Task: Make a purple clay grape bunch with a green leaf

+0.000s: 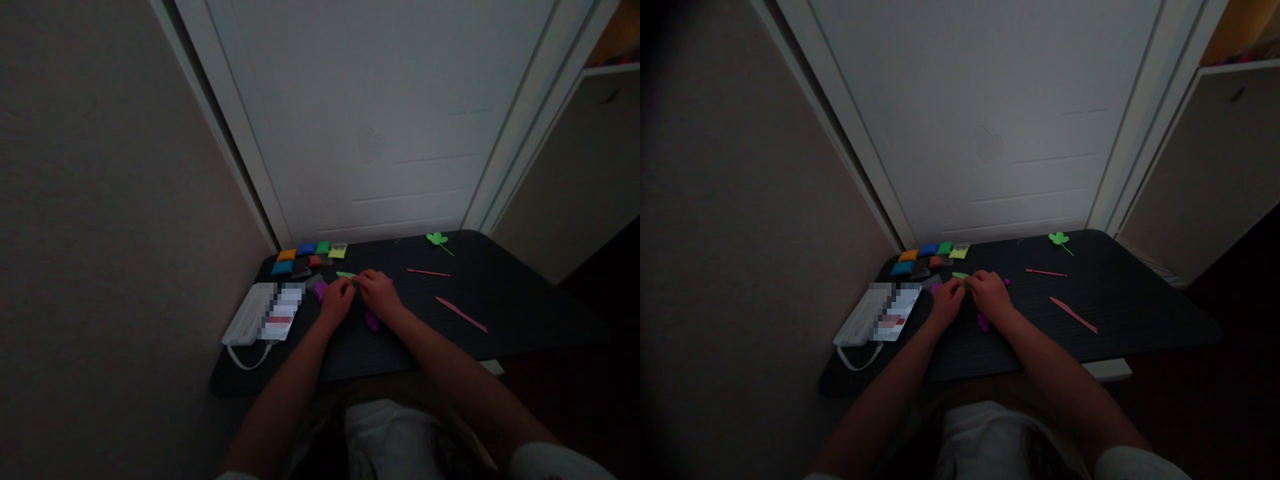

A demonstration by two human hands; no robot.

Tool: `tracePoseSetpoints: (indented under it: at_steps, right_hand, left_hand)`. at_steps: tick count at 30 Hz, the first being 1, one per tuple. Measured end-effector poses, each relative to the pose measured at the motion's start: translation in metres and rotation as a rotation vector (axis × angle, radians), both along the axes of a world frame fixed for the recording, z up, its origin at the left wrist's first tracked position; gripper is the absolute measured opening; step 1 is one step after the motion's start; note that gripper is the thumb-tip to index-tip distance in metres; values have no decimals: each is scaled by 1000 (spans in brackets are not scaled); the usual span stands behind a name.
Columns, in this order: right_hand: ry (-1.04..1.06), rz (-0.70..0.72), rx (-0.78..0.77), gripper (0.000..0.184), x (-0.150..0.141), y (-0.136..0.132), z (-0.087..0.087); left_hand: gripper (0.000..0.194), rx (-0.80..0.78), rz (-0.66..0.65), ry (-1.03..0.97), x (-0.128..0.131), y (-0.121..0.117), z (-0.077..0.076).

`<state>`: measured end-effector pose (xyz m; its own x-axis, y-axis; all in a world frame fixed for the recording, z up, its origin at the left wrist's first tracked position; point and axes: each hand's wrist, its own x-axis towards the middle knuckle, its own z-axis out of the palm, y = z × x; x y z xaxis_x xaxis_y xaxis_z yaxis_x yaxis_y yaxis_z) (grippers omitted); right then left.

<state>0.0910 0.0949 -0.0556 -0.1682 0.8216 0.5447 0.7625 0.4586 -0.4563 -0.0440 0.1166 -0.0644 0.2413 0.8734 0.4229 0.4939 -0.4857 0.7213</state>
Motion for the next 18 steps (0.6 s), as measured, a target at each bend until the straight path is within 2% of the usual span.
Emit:
tracePoseSetpoints:
  at_steps: [5, 8, 10, 12, 13, 15, 18]
  right_hand:
    - [92, 51, 0, 29, 1, 2, -3]
    - [185, 111, -17, 33, 7, 8, -4]
    - [247, 151, -39, 32, 12, 11, -3]
    - [295, 193, -69, 28, 17, 12, -2]
    - [314, 209, -85, 27, 19, 13, -1]
    - [343, 223, -109, 24, 22, 13, -1]
    - [362, 220, -131, 21, 23, 14, -2]
  left_hand:
    - [15, 3, -40, -78, -3, -2, 2]
    - [8, 28, -3, -159, -5, 0, 2]
    - [25, 18, 48, -270, -6, 4, 2]
    - [43, -138, 0, -490, -5, 7, 1]
    - [45, -255, -60, -604, -5, 9, 1]
    - [38, -471, -188, -759, -4, 11, 0]
    - [29, -589, -252, -787, -5, 10, 0]
